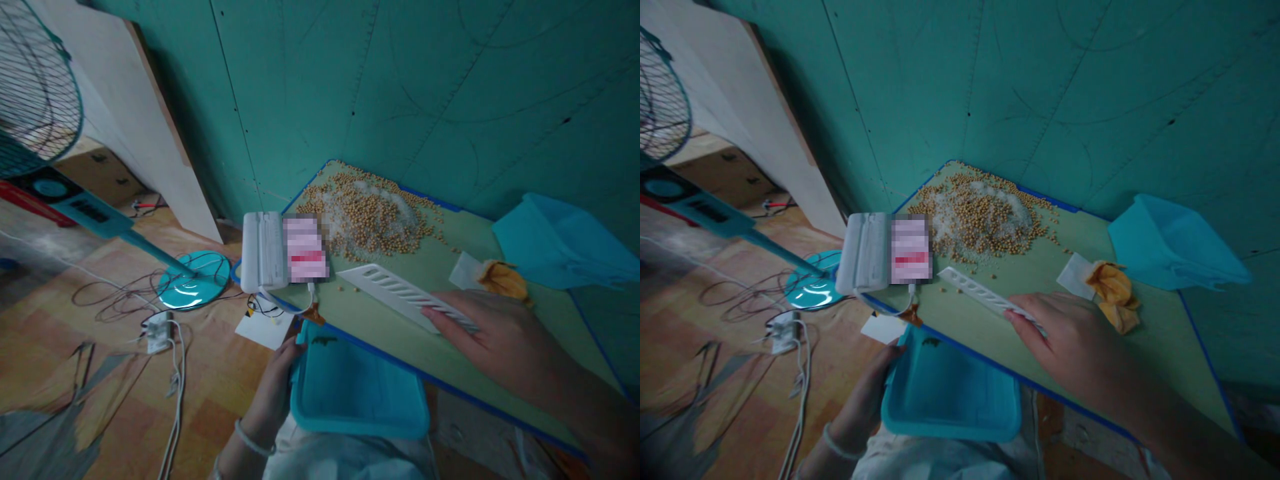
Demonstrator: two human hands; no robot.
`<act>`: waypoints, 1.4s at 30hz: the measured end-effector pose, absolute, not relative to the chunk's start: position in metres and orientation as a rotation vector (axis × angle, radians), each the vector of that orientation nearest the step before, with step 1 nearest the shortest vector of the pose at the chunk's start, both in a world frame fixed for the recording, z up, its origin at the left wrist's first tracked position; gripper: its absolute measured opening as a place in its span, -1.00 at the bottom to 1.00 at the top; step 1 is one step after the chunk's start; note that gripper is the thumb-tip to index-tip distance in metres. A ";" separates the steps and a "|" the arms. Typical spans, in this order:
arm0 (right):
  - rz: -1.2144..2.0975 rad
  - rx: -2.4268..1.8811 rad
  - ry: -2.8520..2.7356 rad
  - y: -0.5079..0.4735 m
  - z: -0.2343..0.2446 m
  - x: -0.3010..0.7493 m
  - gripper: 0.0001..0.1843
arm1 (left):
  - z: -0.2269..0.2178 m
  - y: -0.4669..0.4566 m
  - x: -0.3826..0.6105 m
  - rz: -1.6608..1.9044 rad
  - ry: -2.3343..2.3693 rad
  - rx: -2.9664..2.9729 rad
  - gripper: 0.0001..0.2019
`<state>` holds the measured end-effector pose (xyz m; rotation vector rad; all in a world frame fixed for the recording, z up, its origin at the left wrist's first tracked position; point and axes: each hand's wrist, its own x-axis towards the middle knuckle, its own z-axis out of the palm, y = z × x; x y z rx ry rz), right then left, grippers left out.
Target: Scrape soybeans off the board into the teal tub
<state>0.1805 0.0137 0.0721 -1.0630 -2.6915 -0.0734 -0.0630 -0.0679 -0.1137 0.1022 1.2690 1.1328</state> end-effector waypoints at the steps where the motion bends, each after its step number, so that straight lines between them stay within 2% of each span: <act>1: -0.077 -1.079 -2.683 0.011 0.073 0.179 -0.84 | -0.114 -0.068 -0.063 1.123 1.269 0.106 -0.76; 8: -0.097 -1.224 -2.691 0.005 0.073 0.172 -0.82 | -0.118 -0.065 -0.063 1.076 1.277 0.112 -0.78; 12: -0.068 -1.150 -2.742 0.010 0.071 0.172 -0.82 | -0.115 -0.063 -0.068 1.084 1.316 0.108 -0.80; 17: 0.020 -1.001 -2.806 0.011 0.072 0.173 -0.82 | -0.089 -0.069 -0.068 1.149 1.164 0.062 -0.68; 24: 0.227 -0.794 -2.882 0.003 0.072 0.185 -0.81 | -0.069 -0.080 -0.068 1.221 1.126 0.125 -0.89; 32: 0.388 -0.756 -2.963 -0.002 0.070 0.199 -0.74 | -0.066 -0.078 -0.065 1.209 1.116 0.086 -0.87; 38: 0.250 -0.917 -2.775 -0.003 0.067 0.201 -0.88 | -0.062 -0.079 -0.063 1.209 1.115 0.112 -0.88; 42: 0.004 -1.138 -2.596 0.000 0.066 0.201 -0.85 | -0.058 -0.075 -0.062 1.160 1.100 0.101 -0.84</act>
